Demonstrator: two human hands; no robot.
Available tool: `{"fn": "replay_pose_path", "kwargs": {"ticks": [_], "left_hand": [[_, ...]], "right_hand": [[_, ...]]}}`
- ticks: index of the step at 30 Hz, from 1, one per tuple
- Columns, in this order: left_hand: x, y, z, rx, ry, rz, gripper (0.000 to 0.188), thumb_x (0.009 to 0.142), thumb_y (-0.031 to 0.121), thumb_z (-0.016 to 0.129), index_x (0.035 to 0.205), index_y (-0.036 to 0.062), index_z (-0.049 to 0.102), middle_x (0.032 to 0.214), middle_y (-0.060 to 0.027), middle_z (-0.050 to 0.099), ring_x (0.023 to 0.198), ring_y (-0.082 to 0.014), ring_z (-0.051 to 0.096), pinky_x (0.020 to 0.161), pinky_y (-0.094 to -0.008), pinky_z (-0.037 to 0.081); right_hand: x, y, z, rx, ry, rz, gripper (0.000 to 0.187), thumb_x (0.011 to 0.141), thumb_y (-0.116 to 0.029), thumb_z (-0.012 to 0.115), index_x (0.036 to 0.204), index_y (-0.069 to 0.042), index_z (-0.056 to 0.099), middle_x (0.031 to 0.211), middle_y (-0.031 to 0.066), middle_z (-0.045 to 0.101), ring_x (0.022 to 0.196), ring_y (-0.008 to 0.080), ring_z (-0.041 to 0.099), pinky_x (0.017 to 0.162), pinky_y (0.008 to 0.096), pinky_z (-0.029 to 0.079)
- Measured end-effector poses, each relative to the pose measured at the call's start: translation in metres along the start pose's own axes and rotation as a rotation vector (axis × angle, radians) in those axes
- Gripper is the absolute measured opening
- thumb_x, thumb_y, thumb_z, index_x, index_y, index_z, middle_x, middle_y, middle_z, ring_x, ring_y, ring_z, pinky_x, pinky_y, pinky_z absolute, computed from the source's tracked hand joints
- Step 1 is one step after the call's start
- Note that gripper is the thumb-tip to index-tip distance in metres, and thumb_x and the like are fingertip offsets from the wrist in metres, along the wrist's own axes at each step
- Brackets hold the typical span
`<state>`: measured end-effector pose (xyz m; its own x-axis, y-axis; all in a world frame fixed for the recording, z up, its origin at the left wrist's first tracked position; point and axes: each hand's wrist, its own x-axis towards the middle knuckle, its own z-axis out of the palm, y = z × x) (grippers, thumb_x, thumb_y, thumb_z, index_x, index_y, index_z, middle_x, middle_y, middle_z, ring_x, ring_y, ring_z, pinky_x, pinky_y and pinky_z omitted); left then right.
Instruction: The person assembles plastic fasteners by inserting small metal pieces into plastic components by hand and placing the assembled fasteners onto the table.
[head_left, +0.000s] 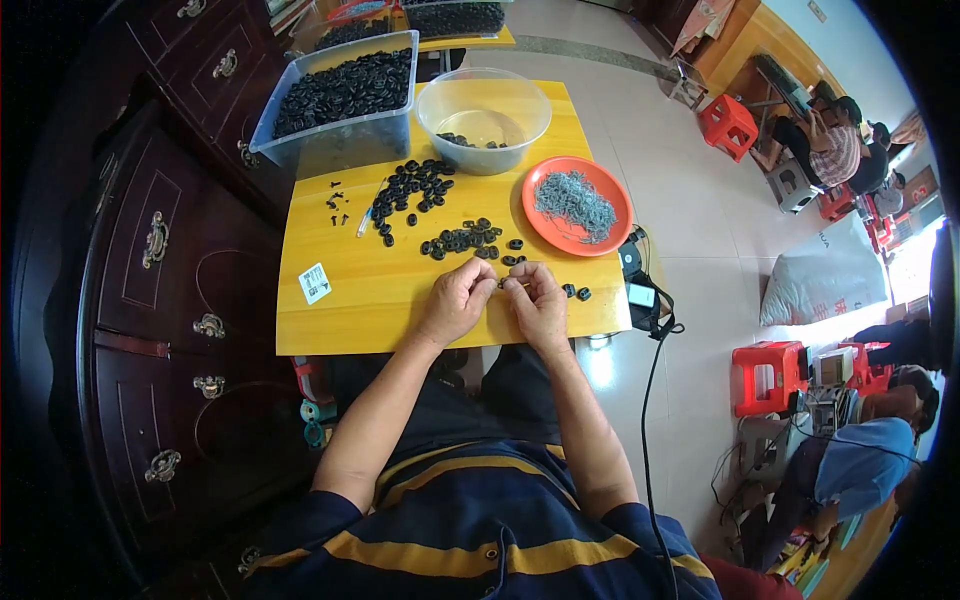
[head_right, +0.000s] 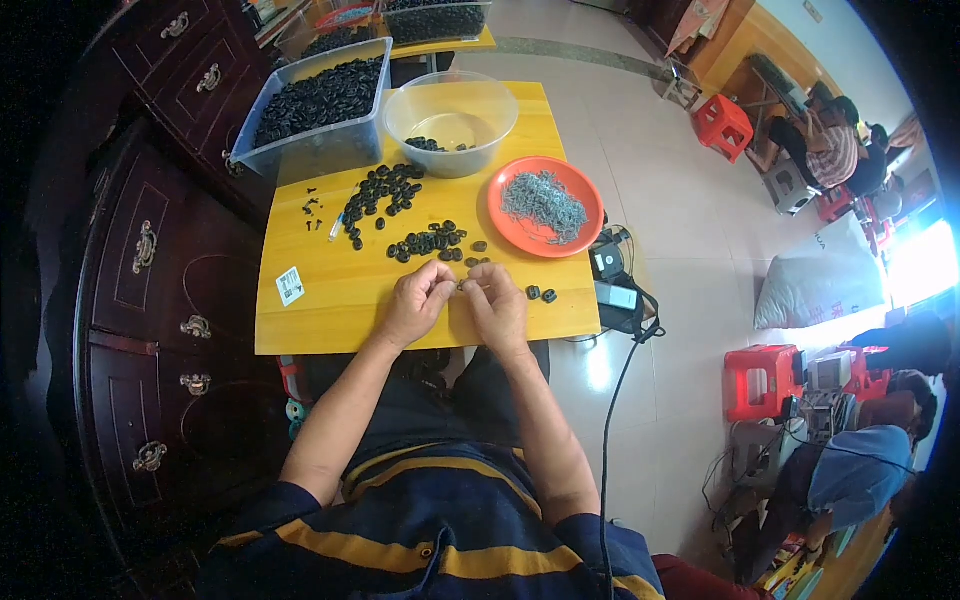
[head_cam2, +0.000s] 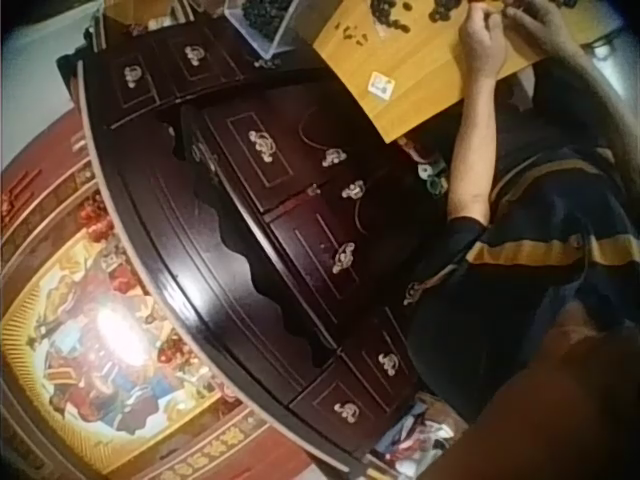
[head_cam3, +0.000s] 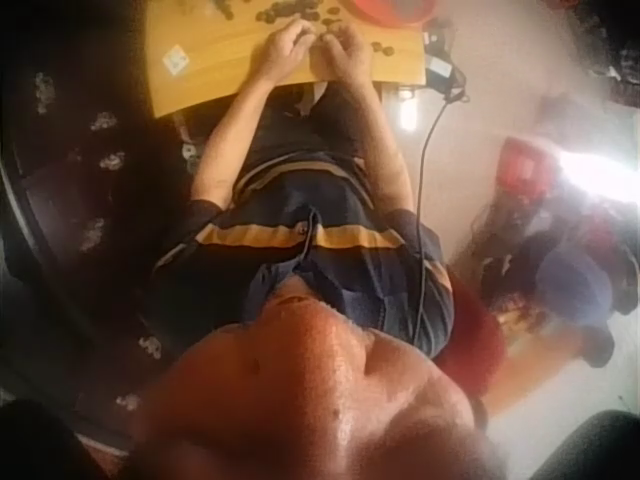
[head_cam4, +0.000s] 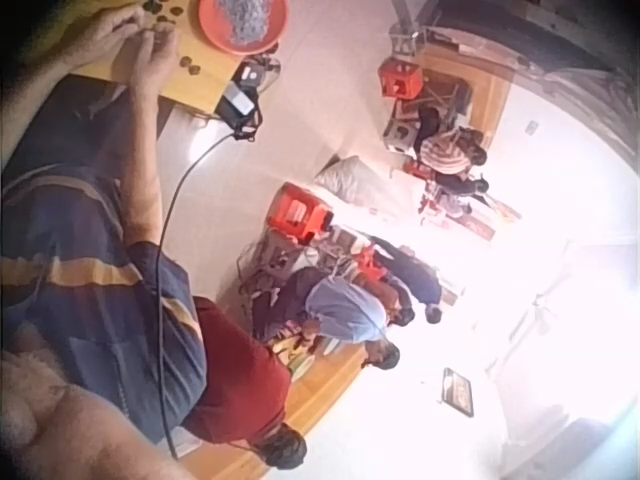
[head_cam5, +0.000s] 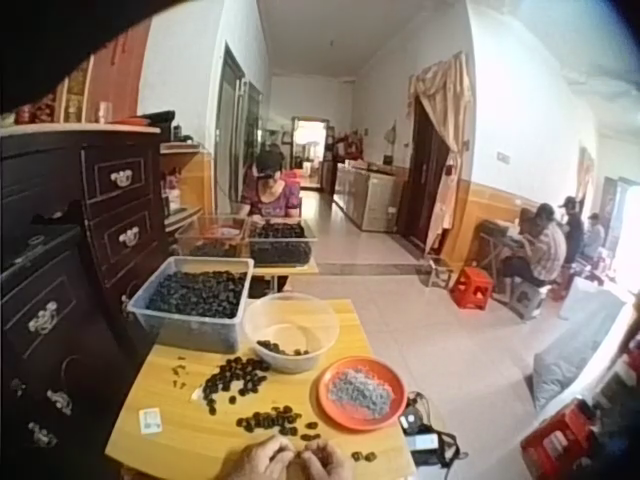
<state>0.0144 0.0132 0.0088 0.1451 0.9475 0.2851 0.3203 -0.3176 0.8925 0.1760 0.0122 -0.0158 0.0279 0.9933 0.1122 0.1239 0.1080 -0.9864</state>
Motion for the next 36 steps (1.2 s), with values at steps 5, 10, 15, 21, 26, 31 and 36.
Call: {"fn": "replay_pose_path", "kwargs": {"ticks": [5, 10, 15, 21, 26, 31, 36], "left_hand": [[0.001, 0.001, -0.001, 0.009, -0.012, -0.010, 0.007, 0.088, 0.006, 0.062, 0.090, 0.0018, 0.057, 0.075, -0.0119, 0.064, 0.068, -0.0266, 0.064, 0.064, -0.0351, 0.050], [0.000, -0.003, 0.000, -0.031, -0.017, -0.021, 0.007, 0.086, 0.004, 0.063, 0.090, 0.0013, 0.058, 0.075, -0.0120, 0.065, 0.068, -0.0245, 0.065, 0.064, -0.0340, 0.050], [-0.001, -0.001, 0.001, -0.043, -0.024, -0.043, 0.007, 0.088, 0.005, 0.063, 0.093, 0.0007, 0.059, 0.074, -0.0084, 0.065, 0.066, -0.0162, 0.063, 0.063, -0.0302, 0.050], [0.000, -0.005, 0.004, -0.203, 0.052, -0.086, 0.018, 0.089, 0.003, 0.062, 0.106, 0.0012, 0.063, 0.077, -0.0063, 0.064, 0.065, -0.0112, 0.061, 0.062, -0.0275, 0.050], [0.017, 0.005, 0.009, 0.134, 0.012, 0.054, 0.024, 0.086, 0.003, 0.063, 0.110, 0.0032, 0.065, 0.081, -0.0093, 0.064, 0.068, -0.0210, 0.064, 0.064, -0.0319, 0.052], [0.027, -0.003, 0.016, 0.503, -0.004, 0.216, 0.026, 0.086, 0.015, 0.066, 0.111, 0.0106, 0.068, 0.090, -0.0088, 0.063, 0.079, -0.0299, 0.065, 0.068, -0.0410, 0.054], [0.027, -0.006, 0.020, 0.554, -0.020, 0.201, 0.015, 0.087, 0.017, 0.065, 0.100, 0.0106, 0.066, 0.086, -0.0084, 0.061, 0.079, -0.0308, 0.065, 0.069, -0.0413, 0.054]], "right_hand": [[0.000, 0.001, 0.003, -0.009, 0.033, -0.039, 0.014, 0.087, -0.005, 0.068, 0.099, -0.004, 0.060, 0.080, 0.0026, 0.066, 0.069, 0.0082, 0.062, 0.066, 0.0258, 0.052], [-0.002, -0.001, 0.003, -0.042, 0.023, -0.048, 0.014, 0.087, -0.004, 0.068, 0.097, -0.003, 0.059, 0.079, 0.0027, 0.066, 0.070, 0.0085, 0.064, 0.065, 0.0255, 0.052], [-0.003, 0.004, 0.001, 0.005, 0.044, -0.072, 0.014, 0.087, -0.003, 0.068, 0.098, -0.003, 0.058, 0.081, 0.0021, 0.066, 0.069, 0.0077, 0.063, 0.064, 0.0248, 0.051], [-0.012, -0.001, -0.005, 0.111, 0.112, -0.065, 0.014, 0.090, -0.002, 0.066, 0.102, -0.003, 0.058, 0.088, 0.0005, 0.064, 0.070, 0.0051, 0.059, 0.063, 0.0218, 0.049], [-0.011, 0.000, -0.011, 0.239, 0.126, -0.028, 0.014, 0.092, -0.001, 0.063, 0.105, -0.002, 0.057, 0.091, 0.0000, 0.061, 0.073, 0.0046, 0.056, 0.063, 0.0203, 0.048], [-0.011, -0.002, -0.010, 0.338, 0.111, 0.002, 0.012, 0.093, -0.002, 0.062, 0.104, -0.003, 0.057, 0.090, -0.0004, 0.060, 0.073, 0.0044, 0.056, 0.062, 0.0198, 0.048], [-0.011, -0.005, -0.012, 0.354, 0.103, 0.033, 0.012, 0.094, -0.002, 0.061, 0.105, -0.003, 0.056, 0.090, -0.0005, 0.060, 0.071, 0.0041, 0.056, 0.058, 0.0195, 0.047]]}}
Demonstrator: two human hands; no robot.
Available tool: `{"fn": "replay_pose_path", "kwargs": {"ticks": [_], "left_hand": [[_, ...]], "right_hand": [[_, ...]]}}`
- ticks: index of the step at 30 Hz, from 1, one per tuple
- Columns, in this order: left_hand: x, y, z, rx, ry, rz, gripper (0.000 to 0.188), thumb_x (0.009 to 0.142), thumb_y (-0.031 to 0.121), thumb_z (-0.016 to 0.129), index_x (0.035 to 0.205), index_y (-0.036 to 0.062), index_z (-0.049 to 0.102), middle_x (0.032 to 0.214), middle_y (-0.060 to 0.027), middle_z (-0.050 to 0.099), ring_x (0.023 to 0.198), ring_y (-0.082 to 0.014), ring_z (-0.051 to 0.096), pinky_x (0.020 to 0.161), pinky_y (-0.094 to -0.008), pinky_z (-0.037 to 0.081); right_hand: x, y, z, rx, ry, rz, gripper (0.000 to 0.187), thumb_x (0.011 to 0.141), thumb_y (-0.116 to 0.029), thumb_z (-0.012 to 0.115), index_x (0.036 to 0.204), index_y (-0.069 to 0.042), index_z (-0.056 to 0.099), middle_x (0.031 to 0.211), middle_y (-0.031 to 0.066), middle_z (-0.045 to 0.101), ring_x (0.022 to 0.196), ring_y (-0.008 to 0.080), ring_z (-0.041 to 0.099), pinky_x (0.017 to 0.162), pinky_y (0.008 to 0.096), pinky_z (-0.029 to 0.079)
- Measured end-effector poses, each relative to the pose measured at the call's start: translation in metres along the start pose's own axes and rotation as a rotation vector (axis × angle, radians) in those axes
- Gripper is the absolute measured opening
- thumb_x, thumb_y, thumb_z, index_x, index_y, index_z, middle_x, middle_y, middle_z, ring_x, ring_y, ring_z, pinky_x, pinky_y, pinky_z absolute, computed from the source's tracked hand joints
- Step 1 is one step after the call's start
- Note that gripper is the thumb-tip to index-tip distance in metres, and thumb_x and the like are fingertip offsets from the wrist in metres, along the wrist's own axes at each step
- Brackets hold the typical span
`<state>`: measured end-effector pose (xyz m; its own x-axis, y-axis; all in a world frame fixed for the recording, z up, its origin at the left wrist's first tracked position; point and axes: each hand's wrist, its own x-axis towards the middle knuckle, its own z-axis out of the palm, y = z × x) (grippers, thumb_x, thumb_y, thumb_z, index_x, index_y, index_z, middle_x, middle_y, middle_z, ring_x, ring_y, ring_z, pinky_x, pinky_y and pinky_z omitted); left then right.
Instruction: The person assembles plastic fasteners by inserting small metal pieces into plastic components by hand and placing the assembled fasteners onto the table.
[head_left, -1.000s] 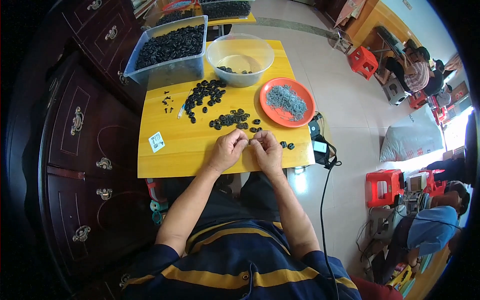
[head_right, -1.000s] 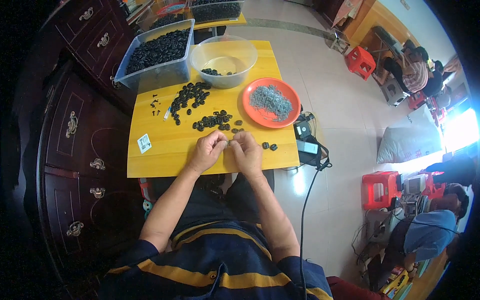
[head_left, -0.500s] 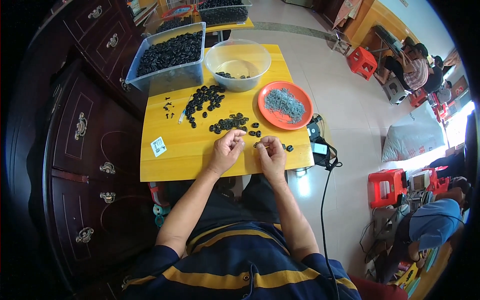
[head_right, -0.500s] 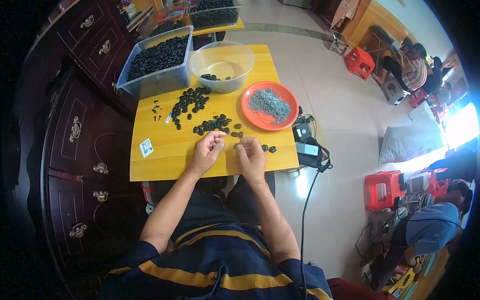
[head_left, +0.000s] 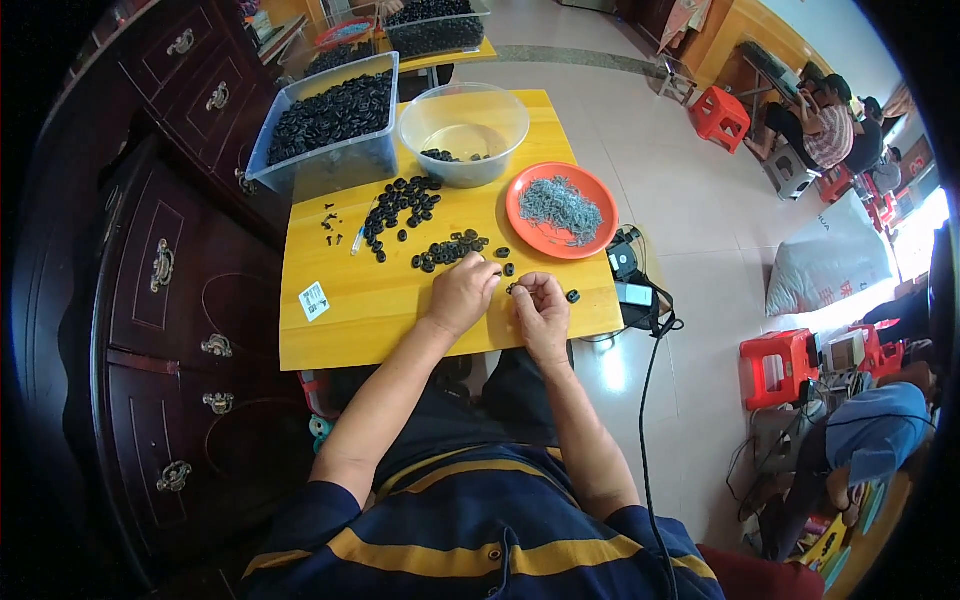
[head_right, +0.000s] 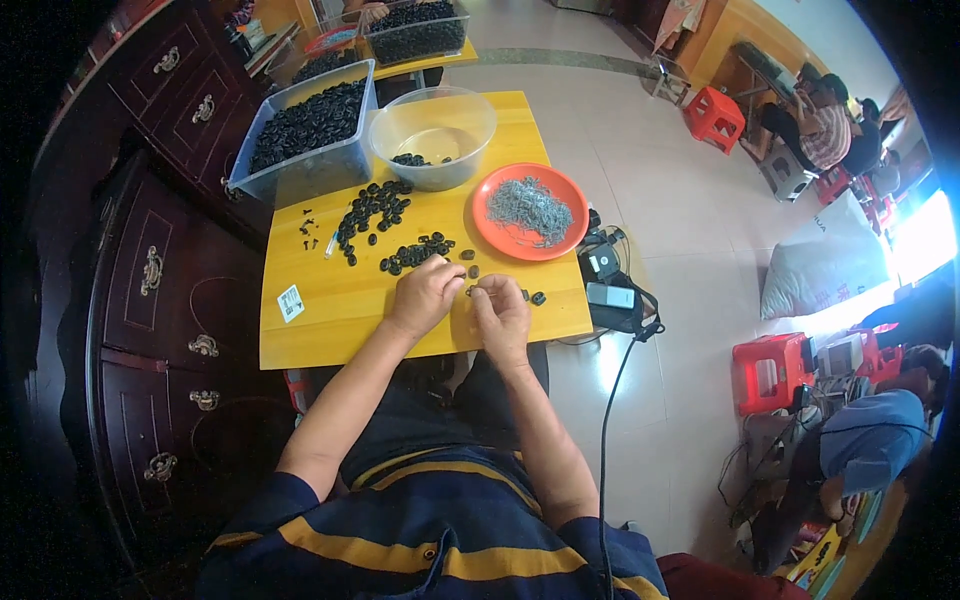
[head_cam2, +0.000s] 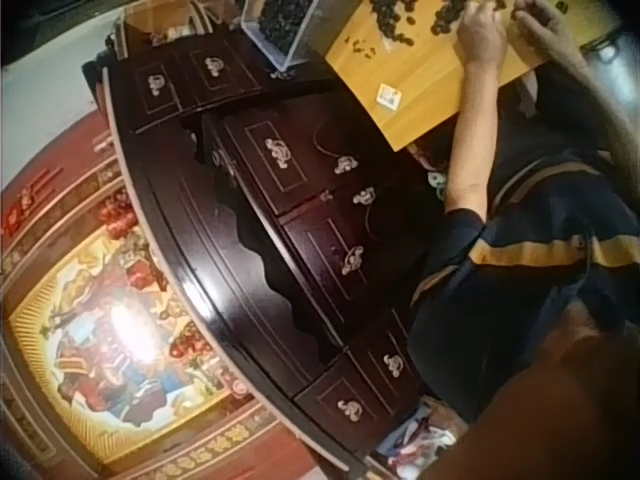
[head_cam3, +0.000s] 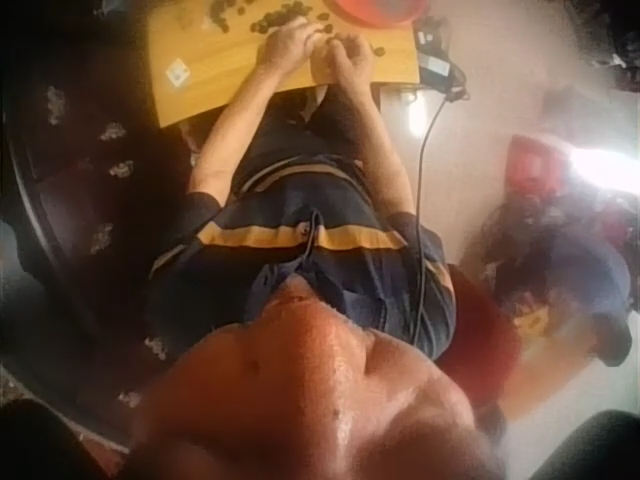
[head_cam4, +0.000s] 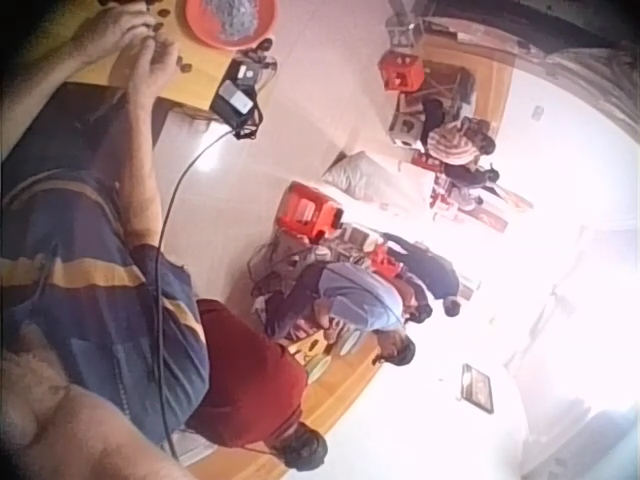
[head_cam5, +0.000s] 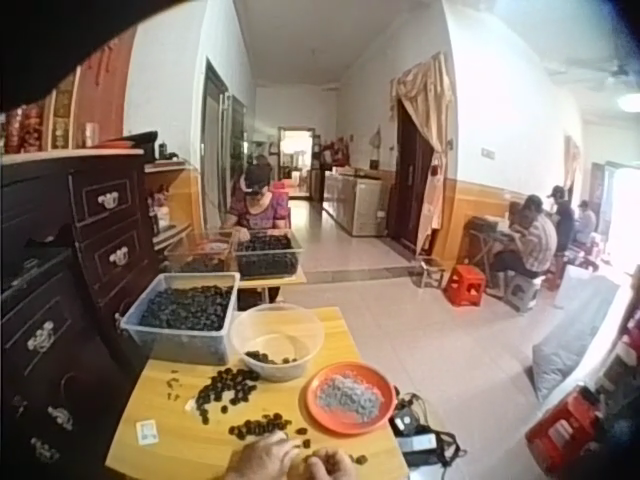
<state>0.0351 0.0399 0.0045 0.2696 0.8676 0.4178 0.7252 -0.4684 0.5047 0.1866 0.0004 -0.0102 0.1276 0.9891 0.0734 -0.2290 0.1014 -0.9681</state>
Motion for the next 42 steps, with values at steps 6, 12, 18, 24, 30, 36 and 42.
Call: {"fn": "replay_pose_path", "kwargs": {"ticks": [6, 12, 18, 24, 30, 36, 42], "left_hand": [[-0.003, -0.001, -0.004, -0.019, 0.062, 0.031, 0.008, 0.090, 0.015, 0.062, 0.094, 0.0078, 0.063, 0.086, -0.0082, 0.062, 0.077, -0.0287, 0.065, 0.066, -0.0400, 0.053], [-0.013, 0.002, -0.007, -0.714, -0.039, -0.393, 0.012, 0.099, 0.013, 0.053, 0.104, 0.0058, 0.061, 0.080, 0.0001, 0.059, 0.063, -0.0077, 0.056, 0.056, -0.0248, 0.048], [-0.019, 0.016, -0.015, -0.972, -0.075, -0.573, 0.018, 0.100, 0.010, 0.051, 0.113, 0.0056, 0.061, 0.080, -0.0005, 0.062, 0.059, -0.0023, 0.051, 0.053, -0.0195, 0.046], [-0.024, 0.014, -0.010, -1.003, -0.073, -0.477, 0.021, 0.098, 0.007, 0.053, 0.116, 0.0044, 0.062, 0.082, 0.0010, 0.062, 0.061, -0.0017, 0.051, 0.054, -0.0188, 0.046], [-0.030, 0.009, -0.008, -1.027, -0.105, -0.420, 0.026, 0.095, 0.002, 0.056, 0.120, 0.0024, 0.061, 0.091, 0.0020, 0.064, 0.068, -0.0004, 0.053, 0.062, -0.0177, 0.047], [-0.028, 0.010, -0.012, -0.912, -0.053, -0.349, 0.028, 0.093, -0.001, 0.058, 0.121, 0.0006, 0.062, 0.092, 0.0039, 0.062, 0.071, -0.0004, 0.053, 0.065, -0.0176, 0.047], [-0.026, 0.009, -0.013, -0.851, -0.063, -0.292, 0.028, 0.091, -0.002, 0.060, 0.119, -0.0002, 0.063, 0.092, 0.0043, 0.060, 0.071, -0.0008, 0.052, 0.066, -0.0171, 0.046]], "right_hand": [[0.000, 0.000, -0.001, 0.011, -0.008, -0.005, 0.012, 0.094, -0.003, 0.061, 0.105, -0.003, 0.056, 0.089, -0.0007, 0.060, 0.070, 0.0039, 0.056, 0.057, 0.0199, 0.047], [0.000, -0.001, 0.000, -0.040, -0.029, 0.028, 0.010, 0.095, -0.004, 0.061, 0.104, -0.003, 0.056, 0.089, -0.0009, 0.061, 0.070, 0.0037, 0.055, 0.057, 0.0199, 0.046], [-0.001, -0.007, 0.003, -0.043, -0.046, 0.051, 0.010, 0.095, -0.005, 0.061, 0.103, -0.002, 0.057, 0.087, -0.0007, 0.061, 0.072, 0.0038, 0.056, 0.060, 0.0202, 0.047], [0.002, 0.006, -0.002, -0.070, -0.055, 0.036, 0.012, 0.094, -0.005, 0.061, 0.104, -0.001, 0.058, 0.089, 0.0000, 0.062, 0.077, 0.0051, 0.058, 0.066, 0.0210, 0.049], [0.002, -0.004, -0.001, -0.027, -0.071, 0.070, 0.012, 0.094, -0.004, 0.060, 0.105, -0.001, 0.057, 0.090, 0.0001, 0.062, 0.078, 0.0052, 0.058, 0.069, 0.0210, 0.048], [0.002, -0.003, -0.003, -0.025, -0.092, 0.074, 0.011, 0.095, -0.004, 0.060, 0.105, -0.002, 0.056, 0.090, -0.0001, 0.061, 0.078, 0.0048, 0.057, 0.069, 0.0207, 0.048], [0.003, -0.007, -0.003, 0.002, -0.127, 0.123, 0.011, 0.095, -0.003, 0.059, 0.105, -0.002, 0.055, 0.087, -0.0015, 0.059, 0.074, 0.0038, 0.055, 0.066, 0.0201, 0.046]]}}
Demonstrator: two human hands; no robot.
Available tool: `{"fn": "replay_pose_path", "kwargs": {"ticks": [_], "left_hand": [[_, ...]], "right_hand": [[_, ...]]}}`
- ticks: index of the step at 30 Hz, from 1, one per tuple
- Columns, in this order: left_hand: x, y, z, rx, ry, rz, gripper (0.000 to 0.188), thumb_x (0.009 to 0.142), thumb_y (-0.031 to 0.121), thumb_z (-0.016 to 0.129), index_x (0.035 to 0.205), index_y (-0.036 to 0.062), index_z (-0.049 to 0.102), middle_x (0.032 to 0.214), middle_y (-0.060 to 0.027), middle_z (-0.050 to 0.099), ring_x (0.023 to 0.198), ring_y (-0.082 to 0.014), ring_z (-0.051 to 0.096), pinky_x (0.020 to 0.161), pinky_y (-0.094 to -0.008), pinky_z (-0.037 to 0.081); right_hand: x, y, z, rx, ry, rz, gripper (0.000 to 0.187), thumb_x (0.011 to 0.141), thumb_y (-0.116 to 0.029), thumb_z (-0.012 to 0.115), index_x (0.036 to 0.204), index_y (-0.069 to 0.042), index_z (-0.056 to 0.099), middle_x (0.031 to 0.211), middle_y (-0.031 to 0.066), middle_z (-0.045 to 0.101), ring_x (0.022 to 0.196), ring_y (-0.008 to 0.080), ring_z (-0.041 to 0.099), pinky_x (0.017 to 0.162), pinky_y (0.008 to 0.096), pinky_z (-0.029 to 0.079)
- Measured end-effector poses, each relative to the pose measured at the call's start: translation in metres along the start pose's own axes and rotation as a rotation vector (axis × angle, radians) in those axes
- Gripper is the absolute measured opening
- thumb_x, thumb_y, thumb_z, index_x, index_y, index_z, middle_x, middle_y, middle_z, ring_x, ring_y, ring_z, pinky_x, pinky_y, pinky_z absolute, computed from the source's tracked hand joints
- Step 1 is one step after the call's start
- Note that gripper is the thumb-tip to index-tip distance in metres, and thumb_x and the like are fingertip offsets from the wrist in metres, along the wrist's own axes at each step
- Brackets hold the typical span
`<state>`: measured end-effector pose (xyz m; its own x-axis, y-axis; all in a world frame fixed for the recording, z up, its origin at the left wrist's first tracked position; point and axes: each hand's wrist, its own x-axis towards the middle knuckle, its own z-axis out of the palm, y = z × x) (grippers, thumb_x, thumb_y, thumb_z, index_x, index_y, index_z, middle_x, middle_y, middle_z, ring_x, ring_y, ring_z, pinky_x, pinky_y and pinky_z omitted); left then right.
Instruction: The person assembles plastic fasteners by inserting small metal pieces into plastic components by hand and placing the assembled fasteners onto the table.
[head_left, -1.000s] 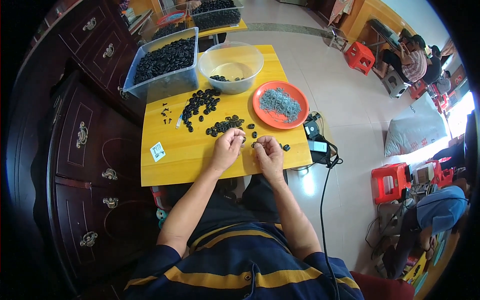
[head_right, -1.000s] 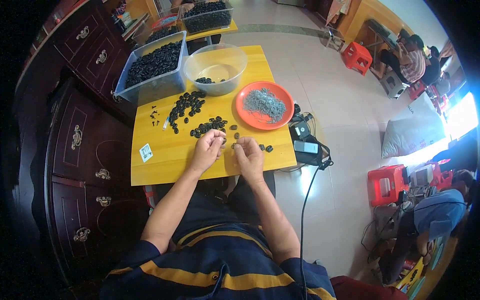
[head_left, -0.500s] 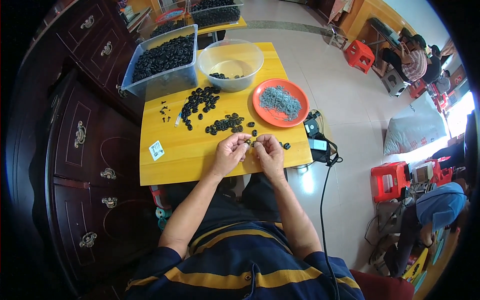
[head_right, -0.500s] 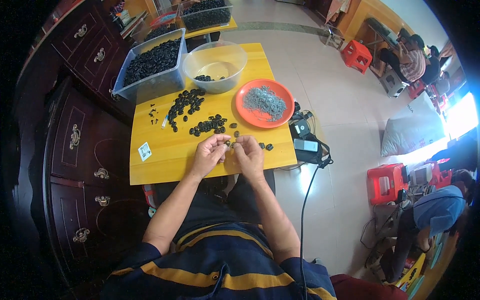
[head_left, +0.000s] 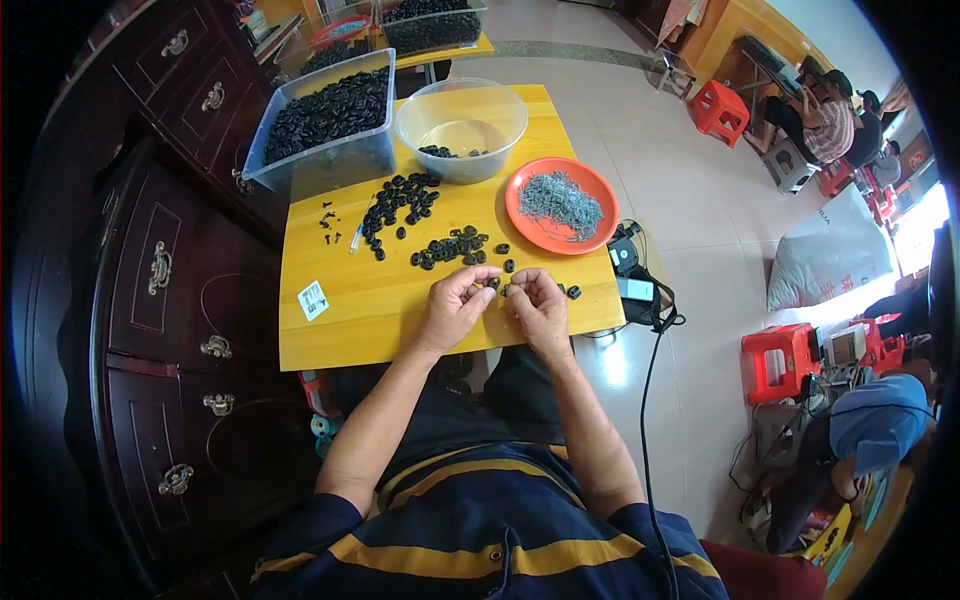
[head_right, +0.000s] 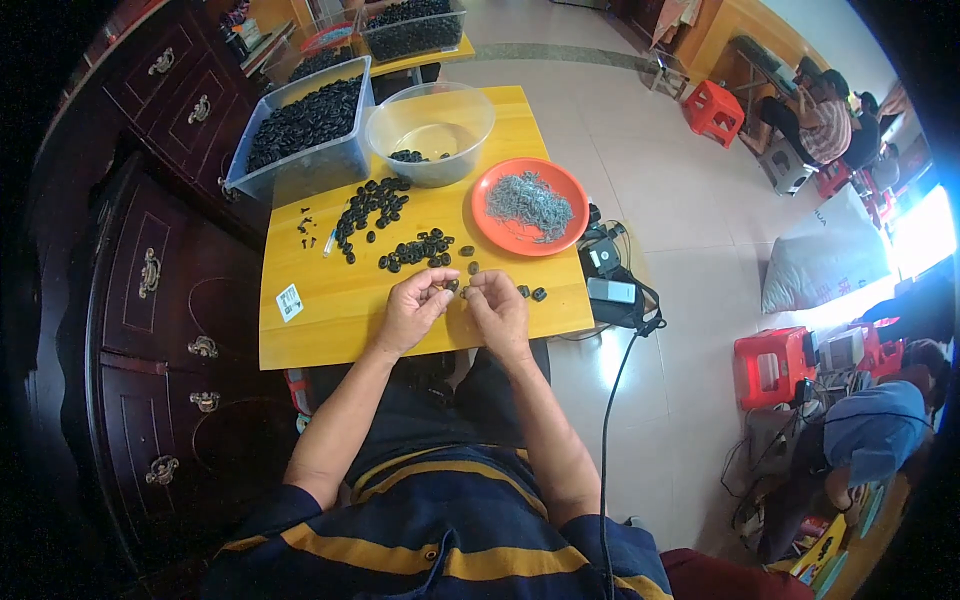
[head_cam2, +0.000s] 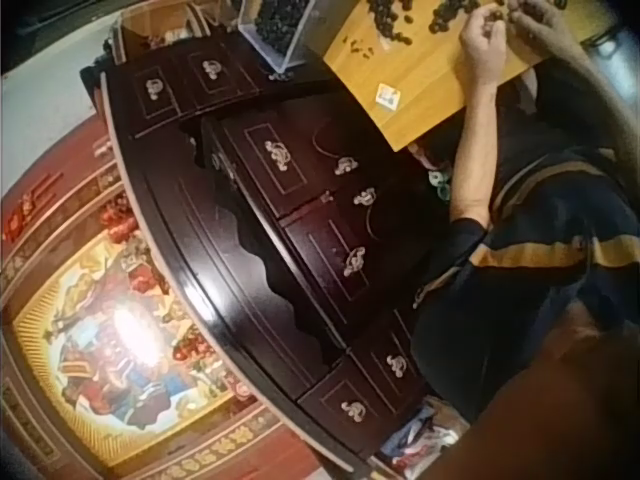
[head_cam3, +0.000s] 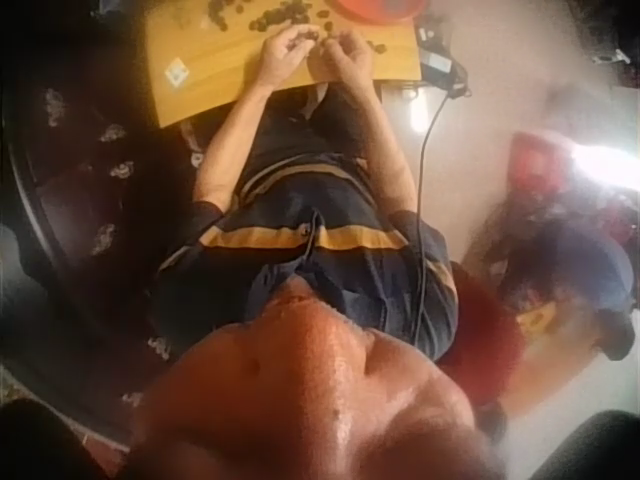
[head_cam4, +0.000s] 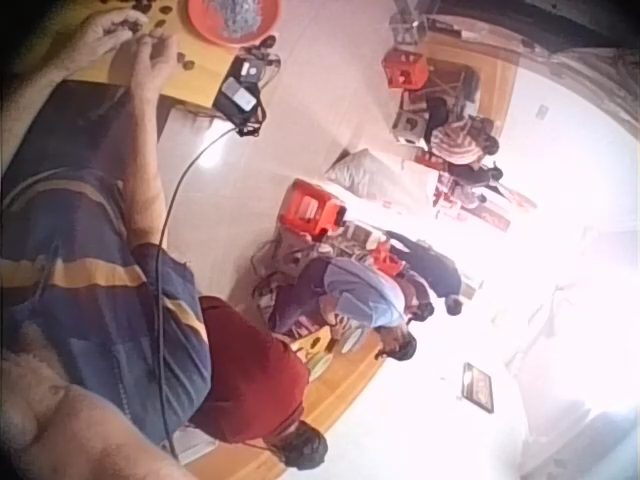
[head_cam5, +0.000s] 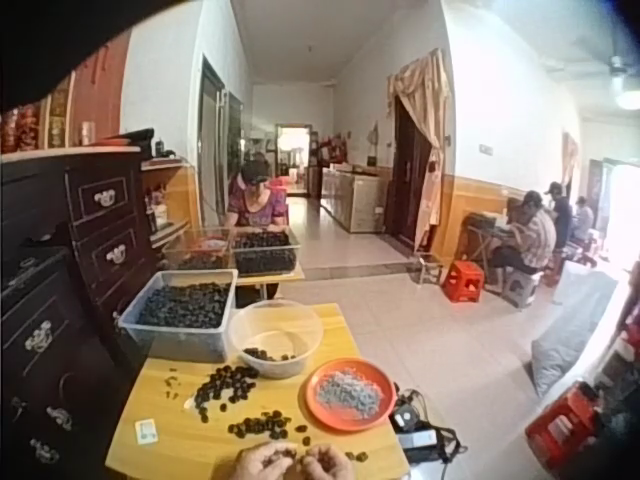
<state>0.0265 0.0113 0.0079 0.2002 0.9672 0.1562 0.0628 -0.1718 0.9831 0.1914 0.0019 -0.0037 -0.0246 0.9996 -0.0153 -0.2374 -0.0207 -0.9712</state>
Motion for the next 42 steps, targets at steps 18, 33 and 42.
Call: {"fn": "replay_pose_path", "kwargs": {"ticks": [18, 33, 42], "left_hand": [[0.006, 0.021, -0.005, 0.112, -0.089, 0.082, 0.026, 0.088, -0.003, 0.064, 0.113, 0.0000, 0.069, 0.090, -0.0002, 0.063, 0.077, -0.0058, 0.059, 0.071, -0.0209, 0.049], [-0.001, 0.050, 0.007, 0.556, -0.012, 0.303, 0.037, 0.080, 0.004, 0.071, 0.117, 0.0052, 0.065, 0.095, -0.0067, 0.063, 0.077, -0.0178, 0.063, 0.069, -0.0295, 0.052], [-0.003, 0.038, 0.010, 0.777, 0.073, 0.426, 0.032, 0.076, 0.009, 0.071, 0.107, 0.0063, 0.064, 0.096, -0.0085, 0.064, 0.090, -0.0285, 0.065, 0.076, -0.0395, 0.055]], "right_hand": [[-0.002, -0.015, 0.000, 0.059, -0.010, 0.156, 0.015, 0.095, -0.009, 0.064, 0.107, -0.001, 0.062, 0.081, -0.0032, 0.061, 0.066, 0.0039, 0.053, 0.060, 0.0188, 0.043], [-0.005, -0.021, 0.004, 0.149, -0.064, 0.296, 0.020, 0.099, -0.025, 0.061, 0.099, -0.006, 0.065, 0.080, -0.0037, 0.061, 0.068, 0.0037, 0.053, 0.064, 0.0192, 0.043], [-0.008, -0.016, 0.007, 0.270, -0.022, 0.297, 0.016, 0.097, -0.021, 0.060, 0.093, -0.005, 0.062, 0.077, -0.0044, 0.056, 0.065, 0.0043, 0.048, 0.062, 0.0200, 0.042]]}}
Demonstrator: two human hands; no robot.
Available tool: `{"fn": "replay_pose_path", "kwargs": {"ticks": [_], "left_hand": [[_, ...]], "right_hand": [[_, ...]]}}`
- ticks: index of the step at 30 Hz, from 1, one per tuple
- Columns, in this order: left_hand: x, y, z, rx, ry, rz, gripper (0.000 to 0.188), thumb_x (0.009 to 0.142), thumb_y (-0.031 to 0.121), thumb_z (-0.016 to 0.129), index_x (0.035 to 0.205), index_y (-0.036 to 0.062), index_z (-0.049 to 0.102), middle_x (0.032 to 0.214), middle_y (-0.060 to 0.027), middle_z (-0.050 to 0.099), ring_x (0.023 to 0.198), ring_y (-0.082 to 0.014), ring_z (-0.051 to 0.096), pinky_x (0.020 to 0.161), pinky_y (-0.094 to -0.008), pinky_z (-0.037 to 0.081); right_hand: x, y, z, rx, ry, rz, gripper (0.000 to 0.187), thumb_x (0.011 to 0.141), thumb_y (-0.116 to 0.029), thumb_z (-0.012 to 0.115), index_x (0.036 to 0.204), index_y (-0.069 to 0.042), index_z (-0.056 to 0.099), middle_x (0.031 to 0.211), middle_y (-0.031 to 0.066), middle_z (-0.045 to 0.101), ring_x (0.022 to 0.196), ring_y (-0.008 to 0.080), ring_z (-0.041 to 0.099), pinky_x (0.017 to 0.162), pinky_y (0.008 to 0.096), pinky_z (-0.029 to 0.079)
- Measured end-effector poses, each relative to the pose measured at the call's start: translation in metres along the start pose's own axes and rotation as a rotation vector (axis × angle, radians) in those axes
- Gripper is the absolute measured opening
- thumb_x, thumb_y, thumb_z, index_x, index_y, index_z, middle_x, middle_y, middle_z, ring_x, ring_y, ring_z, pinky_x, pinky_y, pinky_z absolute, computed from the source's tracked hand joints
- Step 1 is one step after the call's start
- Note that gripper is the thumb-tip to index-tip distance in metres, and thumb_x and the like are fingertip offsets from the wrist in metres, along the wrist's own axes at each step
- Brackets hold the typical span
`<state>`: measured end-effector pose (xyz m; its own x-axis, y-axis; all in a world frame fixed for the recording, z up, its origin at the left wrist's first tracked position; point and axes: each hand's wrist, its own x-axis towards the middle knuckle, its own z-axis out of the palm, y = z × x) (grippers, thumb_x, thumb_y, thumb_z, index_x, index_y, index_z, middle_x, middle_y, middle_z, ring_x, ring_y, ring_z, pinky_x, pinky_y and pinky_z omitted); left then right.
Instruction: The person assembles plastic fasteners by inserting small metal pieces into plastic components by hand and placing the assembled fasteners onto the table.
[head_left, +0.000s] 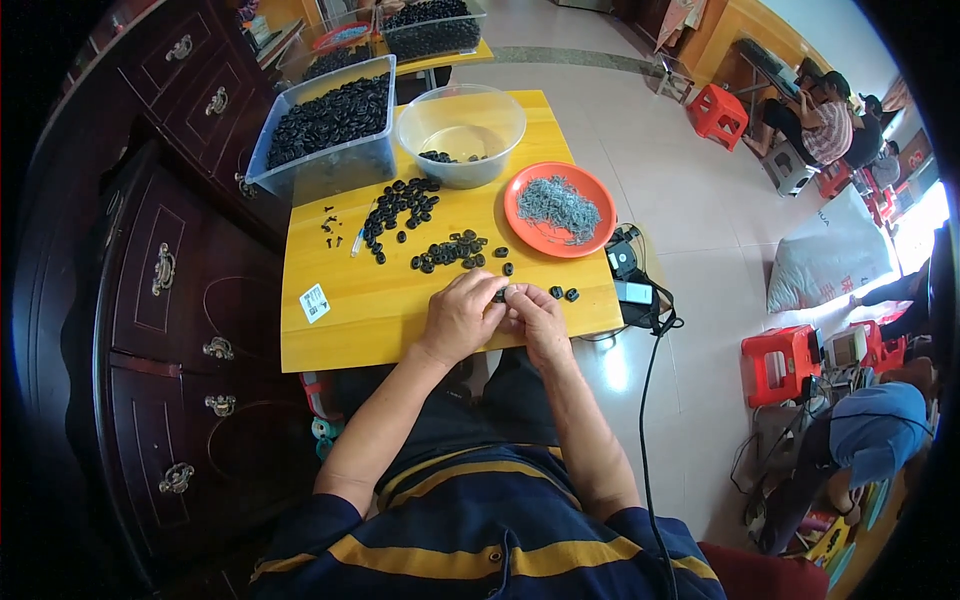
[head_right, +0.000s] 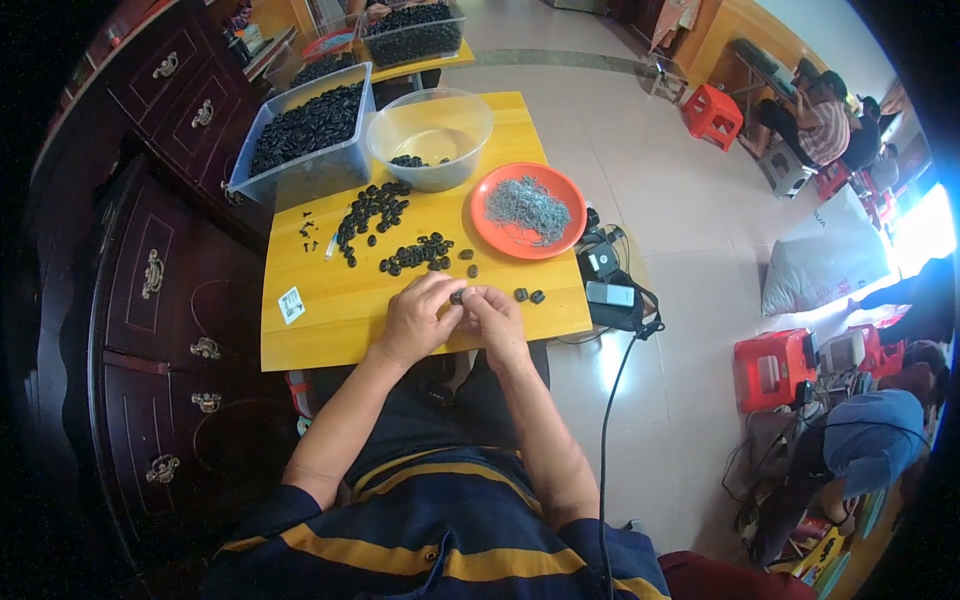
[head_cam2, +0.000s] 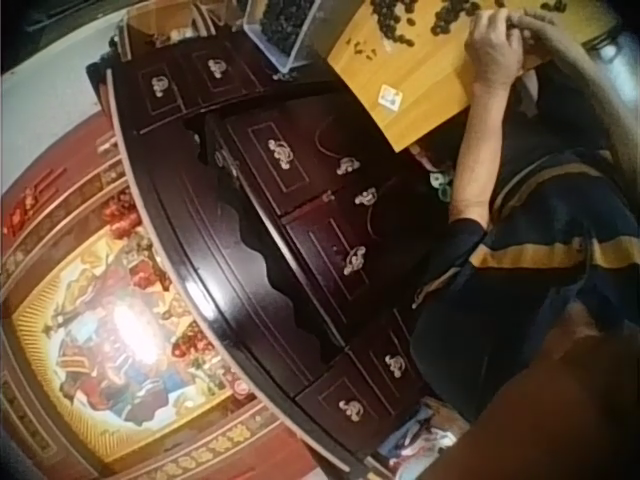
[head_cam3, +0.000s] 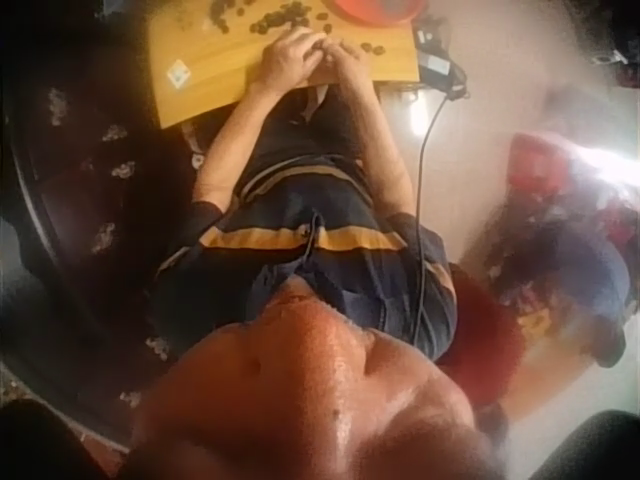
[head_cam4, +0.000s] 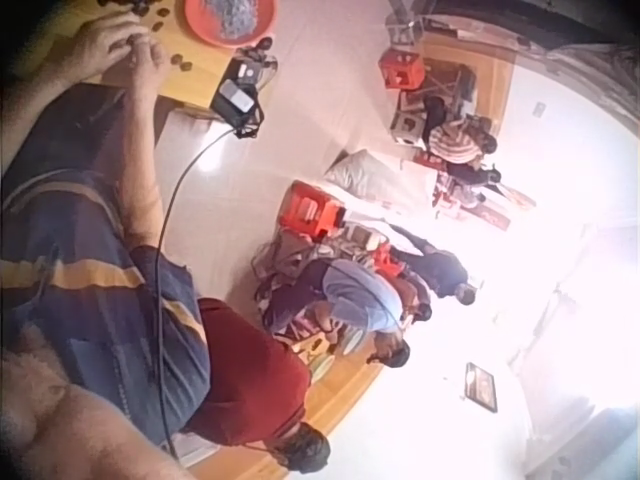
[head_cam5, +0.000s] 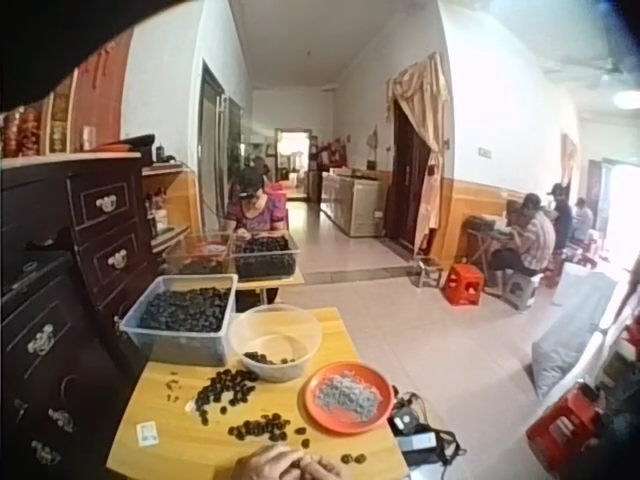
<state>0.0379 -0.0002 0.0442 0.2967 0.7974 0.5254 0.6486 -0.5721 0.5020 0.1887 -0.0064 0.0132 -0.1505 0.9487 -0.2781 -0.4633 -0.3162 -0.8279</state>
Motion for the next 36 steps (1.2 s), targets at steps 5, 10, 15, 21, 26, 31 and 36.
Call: {"fn": "replay_pose_path", "kwargs": {"ticks": [5, 10, 15, 21, 26, 31, 36], "left_hand": [[0.001, 0.000, -0.003, -0.063, -0.030, -0.024, 0.027, 0.078, 0.007, 0.071, 0.104, 0.0036, 0.066, 0.097, -0.0114, 0.066, 0.090, -0.0312, 0.066, 0.076, -0.0383, 0.054], [0.001, -0.001, -0.002, -0.079, -0.054, -0.020, 0.025, 0.079, 0.006, 0.070, 0.103, 0.0026, 0.066, 0.095, -0.0123, 0.067, 0.090, -0.0319, 0.066, 0.076, -0.0389, 0.054], [0.000, -0.006, 0.000, -0.095, -0.055, 0.011, 0.023, 0.079, 0.007, 0.071, 0.102, 0.0026, 0.066, 0.094, -0.0127, 0.067, 0.086, -0.0322, 0.066, 0.074, -0.0388, 0.054], [-0.001, -0.002, 0.000, -0.167, -0.045, -0.020, 0.019, 0.079, 0.005, 0.072, 0.098, 0.0034, 0.068, 0.090, -0.0104, 0.066, 0.077, -0.0252, 0.067, 0.068, -0.0345, 0.054], [-0.003, 0.001, -0.002, -0.207, -0.118, -0.103, 0.019, 0.079, 0.005, 0.072, 0.097, 0.0046, 0.068, 0.083, -0.0080, 0.063, 0.069, -0.0185, 0.064, 0.062, -0.0313, 0.051], [-0.003, -0.010, 0.007, -0.139, -0.223, -0.181, 0.021, 0.077, 0.008, 0.073, 0.097, 0.0041, 0.069, 0.081, -0.0103, 0.063, 0.070, -0.0253, 0.064, 0.064, -0.0360, 0.051], [0.004, -0.014, 0.027, -0.079, -0.302, -0.195, 0.020, 0.079, 0.010, 0.069, 0.098, 0.0030, 0.069, 0.084, -0.0121, 0.065, 0.075, -0.0298, 0.065, 0.070, -0.0403, 0.052]], "right_hand": [[-0.001, -0.002, -0.001, 0.001, 0.024, 0.035, 0.018, 0.097, -0.023, 0.060, 0.090, -0.007, 0.063, 0.075, -0.0035, 0.058, 0.066, 0.0049, 0.052, 0.061, 0.0199, 0.043], [0.001, 0.003, -0.003, -0.046, 0.024, 0.023, 0.019, 0.097, -0.025, 0.061, 0.088, -0.008, 0.064, 0.076, -0.0021, 0.062, 0.066, 0.0052, 0.054, 0.061, 0.0205, 0.044], [-0.001, 0.005, -0.004, -0.085, 0.029, -0.010, 0.020, 0.097, -0.025, 0.060, 0.087, -0.008, 0.063, 0.074, -0.0023, 0.060, 0.066, 0.0052, 0.054, 0.060, 0.0203, 0.044], [-0.007, 0.003, -0.003, -0.116, 0.032, -0.042, 0.022, 0.098, -0.025, 0.059, 0.088, -0.006, 0.062, 0.074, -0.0024, 0.058, 0.064, 0.0052, 0.053, 0.059, 0.0209, 0.044], [-0.014, 0.008, -0.005, -0.171, 0.078, -0.070, 0.022, 0.099, -0.025, 0.058, 0.089, -0.005, 0.062, 0.074, -0.0015, 0.059, 0.063, 0.0060, 0.054, 0.058, 0.0218, 0.045], [-0.027, 0.004, -0.025, -0.367, 0.043, -0.074, 0.021, 0.098, -0.023, 0.061, 0.090, -0.003, 0.062, 0.077, 0.0000, 0.062, 0.068, 0.0067, 0.058, 0.060, 0.0223, 0.047], [-0.046, -0.020, -0.032, -0.509, -0.302, 0.074, 0.017, 0.095, -0.020, 0.065, 0.090, -0.004, 0.064, 0.079, -0.0010, 0.063, 0.071, 0.0066, 0.058, 0.064, 0.0210, 0.048]]}}
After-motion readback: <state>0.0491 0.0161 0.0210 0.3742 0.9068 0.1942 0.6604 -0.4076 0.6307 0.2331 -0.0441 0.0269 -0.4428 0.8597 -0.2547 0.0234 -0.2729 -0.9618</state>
